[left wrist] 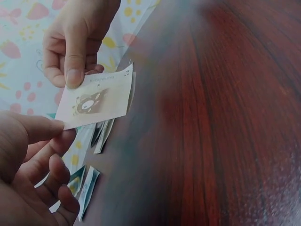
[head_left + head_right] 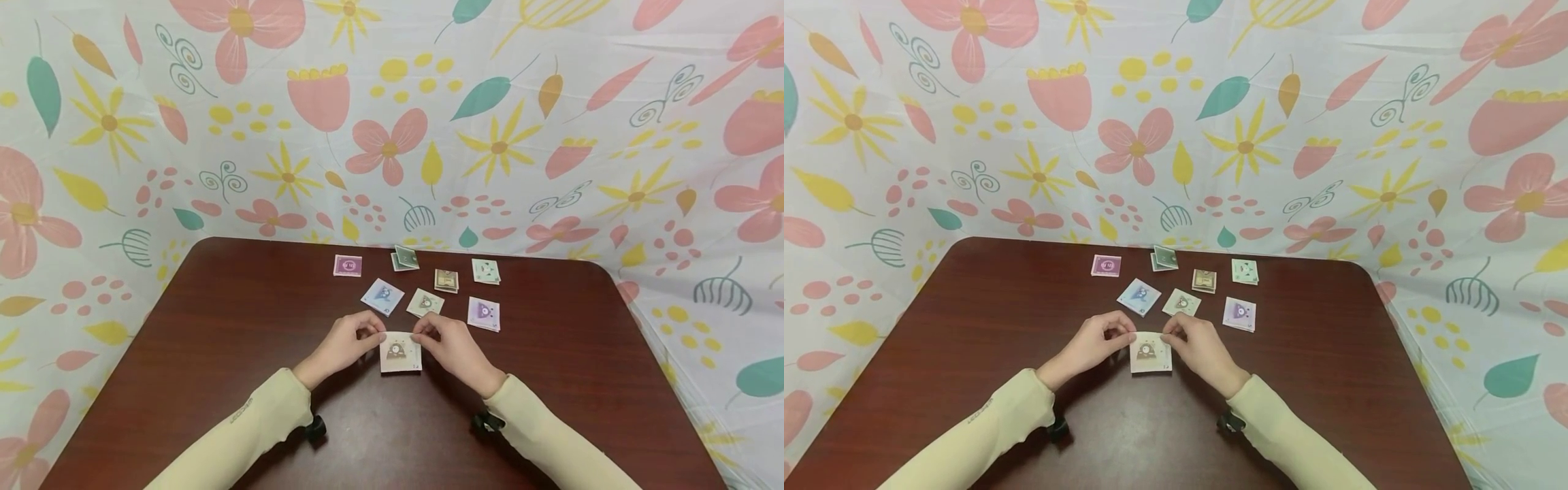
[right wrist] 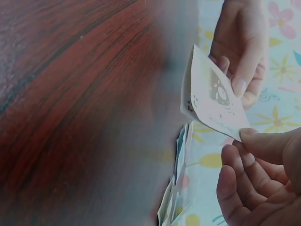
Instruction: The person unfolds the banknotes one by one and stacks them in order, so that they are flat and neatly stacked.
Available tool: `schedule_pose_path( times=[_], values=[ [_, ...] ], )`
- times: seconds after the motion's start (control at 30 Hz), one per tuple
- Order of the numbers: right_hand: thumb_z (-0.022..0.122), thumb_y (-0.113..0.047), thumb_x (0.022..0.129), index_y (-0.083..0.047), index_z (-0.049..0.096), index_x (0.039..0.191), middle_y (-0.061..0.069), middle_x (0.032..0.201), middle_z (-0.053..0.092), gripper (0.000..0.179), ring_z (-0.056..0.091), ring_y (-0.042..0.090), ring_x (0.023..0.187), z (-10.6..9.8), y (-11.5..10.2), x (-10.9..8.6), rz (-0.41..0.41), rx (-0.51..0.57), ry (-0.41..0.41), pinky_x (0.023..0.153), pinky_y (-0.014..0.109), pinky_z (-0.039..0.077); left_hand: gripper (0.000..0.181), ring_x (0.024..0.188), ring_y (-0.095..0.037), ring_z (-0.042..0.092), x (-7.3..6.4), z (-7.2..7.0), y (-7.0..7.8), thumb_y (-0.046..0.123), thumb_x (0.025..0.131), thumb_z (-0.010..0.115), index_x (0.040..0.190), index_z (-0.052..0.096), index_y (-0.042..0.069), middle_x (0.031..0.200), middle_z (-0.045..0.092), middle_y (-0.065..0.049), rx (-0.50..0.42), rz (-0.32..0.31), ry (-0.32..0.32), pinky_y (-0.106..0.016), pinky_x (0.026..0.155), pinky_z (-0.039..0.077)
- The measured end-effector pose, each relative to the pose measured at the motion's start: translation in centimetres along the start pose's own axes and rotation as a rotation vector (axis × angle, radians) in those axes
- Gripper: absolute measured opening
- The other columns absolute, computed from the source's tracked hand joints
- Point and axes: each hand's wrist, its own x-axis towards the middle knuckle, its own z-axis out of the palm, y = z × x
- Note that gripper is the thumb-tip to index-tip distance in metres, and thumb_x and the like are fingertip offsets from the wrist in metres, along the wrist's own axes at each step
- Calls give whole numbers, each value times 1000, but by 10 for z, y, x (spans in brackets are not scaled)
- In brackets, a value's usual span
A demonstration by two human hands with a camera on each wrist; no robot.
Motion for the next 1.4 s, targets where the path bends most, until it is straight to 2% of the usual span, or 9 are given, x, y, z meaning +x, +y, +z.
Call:
schedule_pose_path(
  times=[0.17, 0.37, 0.57, 0.67, 0.77, 0.9, 1.07, 1.3, 1.4],
  values=[
    [77, -9, 94, -14, 72, 94, -11, 84, 70, 8, 59, 6, 76, -1, 3, -1, -11, -3, -4, 72, 28, 51, 5, 56, -33, 61, 1, -1, -2, 12, 99, 71, 98, 71, 8, 83, 72, -15, -33, 2, -31, -27, 49, 49],
    [75, -7, 96, -16, 72, 96, -11, 86, 71, 10, 60, 6, 79, -1, 4, -1, -27, 16, -2, 74, 29, 52, 22, 62, -23, 60, 11, -5, -11, 21, 107, 61, 97, 73, 6, 78, 67, -15, -67, 26, -91, -28, 52, 49],
    [76, -6, 95, -18, 73, 97, -12, 87, 72, 13, 62, 5, 81, -1, 4, -2, -70, 47, 0, 76, 29, 53, 20, 61, -16, 58, 30, -15, -6, 18, 105, 62, 102, 77, 5, 76, 65, -12, -87, 4, -255, -30, 57, 49],
    [76, -5, 94, -18, 73, 97, -13, 88, 72, 13, 63, 4, 81, 0, 4, -2, -92, 55, 6, 75, 28, 53, 17, 62, -20, 59, 37, -17, -3, 16, 103, 66, 101, 77, 4, 76, 64, -9, -93, -12, -332, -32, 60, 50],
    [76, -5, 94, -17, 74, 97, -12, 88, 73, 13, 62, 4, 81, 0, 4, -3, -105, 64, 13, 74, 27, 52, 16, 63, -26, 60, 41, -16, 0, 17, 102, 67, 99, 77, 4, 72, 62, -5, -92, -33, -372, -34, 61, 52],
    [77, -5, 93, -17, 75, 96, -12, 88, 73, 13, 61, 3, 79, 0, 2, -3, -114, 61, 25, 72, 26, 51, 18, 64, -26, 61, 41, -15, 2, 18, 102, 67, 97, 77, 4, 69, 61, -1, -97, -36, -388, -37, 61, 53],
    [78, -5, 92, -18, 76, 94, -13, 88, 73, 14, 60, 3, 79, 0, 0, -4, -120, 69, 31, 71, 27, 51, 16, 63, -18, 59, 41, -17, 3, 10, 101, 67, 102, 76, -2, 70, 64, 5, -132, -25, -399, -35, 61, 53],
    [79, -4, 91, -18, 76, 95, -11, 90, 73, 15, 61, 4, 81, 1, 1, -5, -143, 71, 48, 71, 26, 52, 11, 64, -14, 60, 41, -18, 3, 0, 97, 69, 106, 73, -5, 83, 76, -6, -141, -17, -380, -32, 65, 53],
    [81, -3, 90, -17, 77, 94, -8, 93, 72, 15, 63, 6, 86, 1, 2, -5, -176, 67, 84, 72, 26, 53, 11, 63, -12, 59, 40, -19, 2, -1, 97, 67, 107, 71, -3, 85, 75, -4, -139, -7, -372, -34, 64, 53]
  ],
)
